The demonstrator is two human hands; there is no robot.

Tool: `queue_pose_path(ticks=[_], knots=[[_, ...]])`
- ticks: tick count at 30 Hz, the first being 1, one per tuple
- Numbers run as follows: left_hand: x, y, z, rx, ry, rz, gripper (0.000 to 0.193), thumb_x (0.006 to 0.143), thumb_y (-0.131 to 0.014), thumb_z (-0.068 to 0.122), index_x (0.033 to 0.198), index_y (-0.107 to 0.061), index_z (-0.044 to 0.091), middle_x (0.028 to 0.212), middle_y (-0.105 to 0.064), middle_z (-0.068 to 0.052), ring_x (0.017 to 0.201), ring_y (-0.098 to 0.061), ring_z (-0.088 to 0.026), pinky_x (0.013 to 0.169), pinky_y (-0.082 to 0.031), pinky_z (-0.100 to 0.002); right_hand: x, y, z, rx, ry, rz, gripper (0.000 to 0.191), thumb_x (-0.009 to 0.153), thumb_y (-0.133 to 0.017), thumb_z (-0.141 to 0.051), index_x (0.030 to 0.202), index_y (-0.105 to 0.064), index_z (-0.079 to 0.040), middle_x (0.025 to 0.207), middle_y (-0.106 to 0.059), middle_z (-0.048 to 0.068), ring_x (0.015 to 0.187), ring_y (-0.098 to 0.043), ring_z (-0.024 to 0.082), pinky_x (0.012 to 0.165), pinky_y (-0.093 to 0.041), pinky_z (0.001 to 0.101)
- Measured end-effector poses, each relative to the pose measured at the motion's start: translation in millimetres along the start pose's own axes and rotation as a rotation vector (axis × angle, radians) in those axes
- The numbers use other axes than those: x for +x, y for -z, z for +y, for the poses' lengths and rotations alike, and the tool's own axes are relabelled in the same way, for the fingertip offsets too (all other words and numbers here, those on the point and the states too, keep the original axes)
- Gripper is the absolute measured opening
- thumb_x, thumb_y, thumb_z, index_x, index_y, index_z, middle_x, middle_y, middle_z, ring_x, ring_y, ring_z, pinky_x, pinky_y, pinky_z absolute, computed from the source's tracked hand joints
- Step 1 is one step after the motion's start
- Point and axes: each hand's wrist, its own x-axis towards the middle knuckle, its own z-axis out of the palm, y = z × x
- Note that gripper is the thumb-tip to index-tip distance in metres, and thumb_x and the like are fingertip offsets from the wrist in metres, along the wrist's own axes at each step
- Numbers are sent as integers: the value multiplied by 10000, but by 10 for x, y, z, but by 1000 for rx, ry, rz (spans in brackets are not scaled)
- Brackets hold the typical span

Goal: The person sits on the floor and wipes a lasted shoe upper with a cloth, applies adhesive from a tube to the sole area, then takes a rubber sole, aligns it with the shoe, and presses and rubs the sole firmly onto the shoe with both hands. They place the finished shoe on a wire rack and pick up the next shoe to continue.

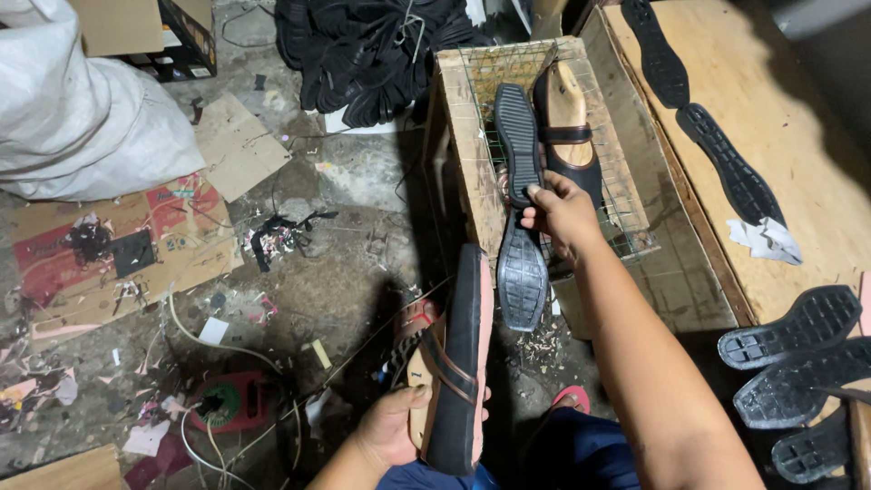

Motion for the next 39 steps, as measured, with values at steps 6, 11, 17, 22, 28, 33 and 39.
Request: queue_pose_path(ticks=[6,11,17,22,28,33,39], knots=[[-20,36,1,0,9,-13,683,900,-679,293,1445,-479,-67,1430,-572,-225,1294,-604,-325,1115,-481,-472,-126,42,55,144,67,31,466,935,-671,-87,1375,-554,9,998,-691,56,785,-691,148,681,-630,289],[-34,10,14,20,-4,-51,676,929,-669,285,1466,-463,-70,1434,-568,-217,1313,-589,-318,1135,-469,-466,-604,-87,112,-257,315,213,599,893,-731,-221,1405,-553,34,1162,-714,137,922,-679,258,713,-565,371],[-98,14,40,2,11,-62,664,937,-666,297,1462,-454,-50,1438,-562,-215,1331,-571,-343,1110,-474,-512,-1294,-269,354,-1315,436,119,1055,565,-954,-336,1462,-465,-71,1490,-392,292,1279,-460,462,1031,-422,523],[-212,-15,30,32,-6,-10,688,902,-670,300,1467,-452,-27,1455,-558,-205,1350,-559,-349,1095,-486,-526,-998,66,100,-878,554,91,806,664,-859,-226,1395,-571,-39,1365,-551,267,1223,-605,402,1043,-494,429],[-295,-13,-11,43,1,-56,652,936,-655,315,1467,-471,-15,1451,-559,-191,1329,-582,-331,1069,-501,-539,-992,184,-68,-684,348,-106,562,828,-681,-201,1346,-650,14,1183,-715,220,1106,-659,354,989,-495,423],[-318,28,-103,5,92,-33,626,948,-617,307,1442,-496,-57,1384,-602,-248,1259,-634,-364,1092,-501,-487,-1278,276,-265,401,-49,-453,635,931,-479,-270,1485,-477,41,1098,-676,285,989,-696,378,894,-550,449],[-137,211,-171,206,342,-13,590,871,-688,170,1407,-545,-32,1277,-687,-183,1122,-706,-276,1020,-554,-400,-1415,588,-364,-57,67,-497,584,902,-545,-237,1413,-596,41,1222,-690,222,1089,-654,323,974,-511,442]])
